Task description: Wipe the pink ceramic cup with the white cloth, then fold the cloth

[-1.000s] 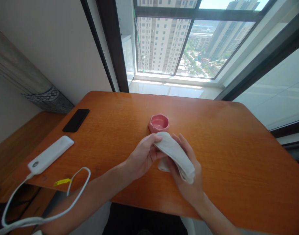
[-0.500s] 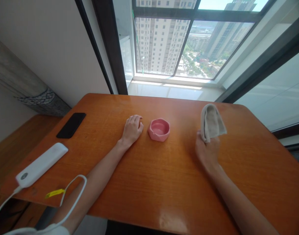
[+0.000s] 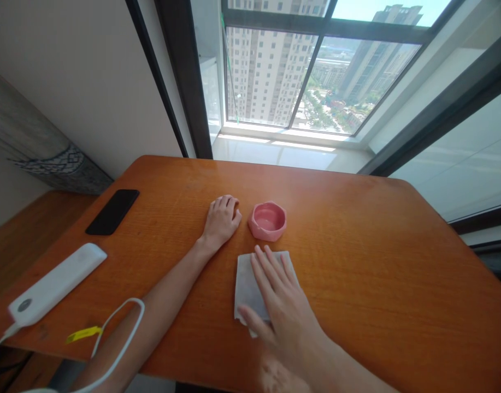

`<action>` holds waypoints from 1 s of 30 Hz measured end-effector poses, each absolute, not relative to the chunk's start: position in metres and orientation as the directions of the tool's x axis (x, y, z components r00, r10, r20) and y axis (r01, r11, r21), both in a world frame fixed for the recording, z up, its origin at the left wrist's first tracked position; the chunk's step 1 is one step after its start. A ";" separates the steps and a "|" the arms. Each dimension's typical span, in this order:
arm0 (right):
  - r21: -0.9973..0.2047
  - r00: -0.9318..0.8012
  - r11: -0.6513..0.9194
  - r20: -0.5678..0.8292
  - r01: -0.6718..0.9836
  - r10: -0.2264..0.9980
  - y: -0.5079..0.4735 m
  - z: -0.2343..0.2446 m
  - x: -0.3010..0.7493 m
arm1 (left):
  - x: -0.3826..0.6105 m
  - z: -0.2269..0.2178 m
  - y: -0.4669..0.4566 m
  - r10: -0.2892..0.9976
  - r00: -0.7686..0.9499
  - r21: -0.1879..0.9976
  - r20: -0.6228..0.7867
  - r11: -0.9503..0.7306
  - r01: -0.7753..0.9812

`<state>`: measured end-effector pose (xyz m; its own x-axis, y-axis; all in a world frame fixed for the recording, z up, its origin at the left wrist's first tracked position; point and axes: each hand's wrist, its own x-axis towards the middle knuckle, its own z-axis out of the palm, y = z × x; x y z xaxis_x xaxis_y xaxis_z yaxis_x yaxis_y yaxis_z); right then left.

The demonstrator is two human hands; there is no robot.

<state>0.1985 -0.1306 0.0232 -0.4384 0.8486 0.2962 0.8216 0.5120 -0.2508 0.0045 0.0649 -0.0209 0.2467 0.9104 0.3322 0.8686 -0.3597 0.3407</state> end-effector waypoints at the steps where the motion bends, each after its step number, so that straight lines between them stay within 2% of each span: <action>1: -0.259 -0.386 0.485 0.350 0.835 0.853 -0.114 0.031 0.201 | 0.004 -0.021 0.065 0.910 0.248 0.342 0.334 -0.362 0.867; 2: -0.274 -0.296 0.429 0.416 0.861 0.860 -0.095 0.036 0.204 | 0.004 -0.021 0.065 0.909 0.248 0.343 0.335 -0.362 0.867; 4: -0.309 -0.165 0.321 0.440 0.895 0.883 -0.058 0.036 0.209 | 0.004 -0.021 0.065 0.909 0.247 0.345 0.337 -0.363 0.866; 7: -0.388 -0.189 0.345 0.387 0.855 0.903 -0.017 0.017 0.219 | 0.003 -0.020 0.064 0.909 0.246 0.350 0.337 -0.364 0.863; 10: -0.417 -0.172 0.356 0.418 0.836 0.892 -0.001 -0.001 0.240 | 0.002 -0.020 0.065 0.907 0.249 0.356 0.339 -0.369 0.859; 14: -0.394 -0.033 0.242 0.469 0.887 0.883 -0.001 -0.007 0.313 | 0.002 -0.021 0.065 0.909 0.247 0.361 0.336 -0.367 0.857; 20: -0.310 0.327 -0.190 0.486 0.931 0.811 -0.006 -0.015 0.454 | 0.003 -0.021 0.064 0.911 0.246 0.366 0.331 -0.364 0.856; 22: -0.305 0.386 -0.267 0.455 0.914 0.803 -0.008 -0.018 0.476 | 0.003 -0.020 0.064 0.911 0.248 0.365 0.331 -0.365 0.856; 26: -0.295 0.424 -0.320 0.429 0.900 0.798 -0.012 -0.008 0.471 | 0.002 -0.020 0.065 0.908 0.252 0.362 0.335 -0.371 0.855; 29: -0.283 0.504 -0.417 0.503 0.864 0.702 -0.021 0.015 0.429 | 0.002 -0.020 0.065 0.907 0.253 0.359 0.336 -0.371 0.856; 30: -0.286 0.486 -0.393 0.522 0.874 0.701 -0.027 0.023 0.406 | 0.002 -0.021 0.065 0.907 0.252 0.358 0.337 -0.371 0.857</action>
